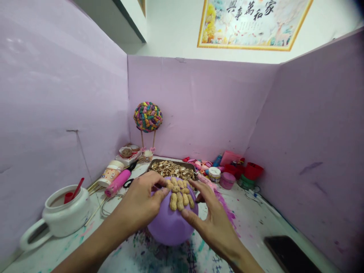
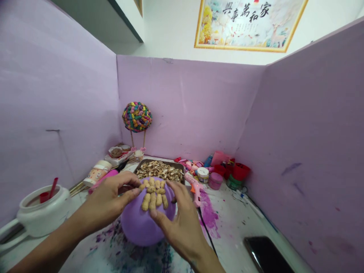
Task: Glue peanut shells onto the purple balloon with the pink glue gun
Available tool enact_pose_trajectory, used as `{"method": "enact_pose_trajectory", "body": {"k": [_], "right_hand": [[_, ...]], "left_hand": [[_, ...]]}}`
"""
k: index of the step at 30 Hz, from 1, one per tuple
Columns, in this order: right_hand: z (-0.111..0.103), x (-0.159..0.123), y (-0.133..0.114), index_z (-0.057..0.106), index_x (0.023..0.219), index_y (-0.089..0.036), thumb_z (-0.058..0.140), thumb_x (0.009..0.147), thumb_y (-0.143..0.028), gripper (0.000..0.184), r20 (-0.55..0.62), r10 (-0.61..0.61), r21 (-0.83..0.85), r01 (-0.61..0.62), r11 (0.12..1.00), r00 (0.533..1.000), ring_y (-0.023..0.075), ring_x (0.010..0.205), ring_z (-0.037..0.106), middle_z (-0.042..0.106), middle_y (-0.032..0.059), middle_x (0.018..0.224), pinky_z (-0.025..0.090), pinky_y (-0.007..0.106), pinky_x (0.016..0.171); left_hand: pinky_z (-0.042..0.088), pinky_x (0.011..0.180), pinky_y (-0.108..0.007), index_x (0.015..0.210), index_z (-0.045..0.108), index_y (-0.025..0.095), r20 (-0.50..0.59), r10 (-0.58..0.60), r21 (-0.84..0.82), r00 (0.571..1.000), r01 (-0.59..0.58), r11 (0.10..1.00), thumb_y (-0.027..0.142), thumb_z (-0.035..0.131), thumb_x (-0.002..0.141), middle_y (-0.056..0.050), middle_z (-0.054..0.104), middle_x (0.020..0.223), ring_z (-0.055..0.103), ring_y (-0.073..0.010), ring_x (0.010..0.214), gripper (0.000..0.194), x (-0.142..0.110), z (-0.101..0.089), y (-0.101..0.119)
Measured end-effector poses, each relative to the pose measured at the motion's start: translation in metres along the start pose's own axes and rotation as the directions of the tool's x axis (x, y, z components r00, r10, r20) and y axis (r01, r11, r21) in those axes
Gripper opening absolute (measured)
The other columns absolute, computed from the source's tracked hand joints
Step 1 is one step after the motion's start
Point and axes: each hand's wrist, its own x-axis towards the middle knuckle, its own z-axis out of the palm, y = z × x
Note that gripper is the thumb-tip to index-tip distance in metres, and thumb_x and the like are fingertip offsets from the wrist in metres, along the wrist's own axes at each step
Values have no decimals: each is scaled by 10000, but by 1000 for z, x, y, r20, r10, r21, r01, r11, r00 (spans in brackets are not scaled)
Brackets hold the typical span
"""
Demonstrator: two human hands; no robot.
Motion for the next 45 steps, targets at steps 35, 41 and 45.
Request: {"method": "enact_pose_trajectory", "body": {"k": [35,41,45], "right_hand": [[4,-3,0,472,1096,-220,727,591,-380,587,75,-158,-29,160,987,985,289,1137,403,467,92,1170,353,428,957],[4,-4,-2,475,1100,-211,718,598,-408,592,75,-201,-32,203,979,977,286,1114,422,474,101,1156,367,425,939],[3,-3,-2,489,1089,-191,722,595,-390,581,68,-218,-36,221,975,974,286,1104,433,481,112,1146,380,415,924]], "left_hand": [[382,731,-378,687,643,192,30,13,403,999,-24,915,218,480,728,-34,645,745,545,-213,757,170,-13,7,8],[367,720,-365,691,650,189,65,-24,427,998,-6,904,224,476,729,-35,640,748,535,-206,751,181,-13,6,10],[359,711,-341,686,654,202,78,-54,421,995,16,907,247,478,734,-30,641,746,533,-199,748,187,-12,5,10]]}}
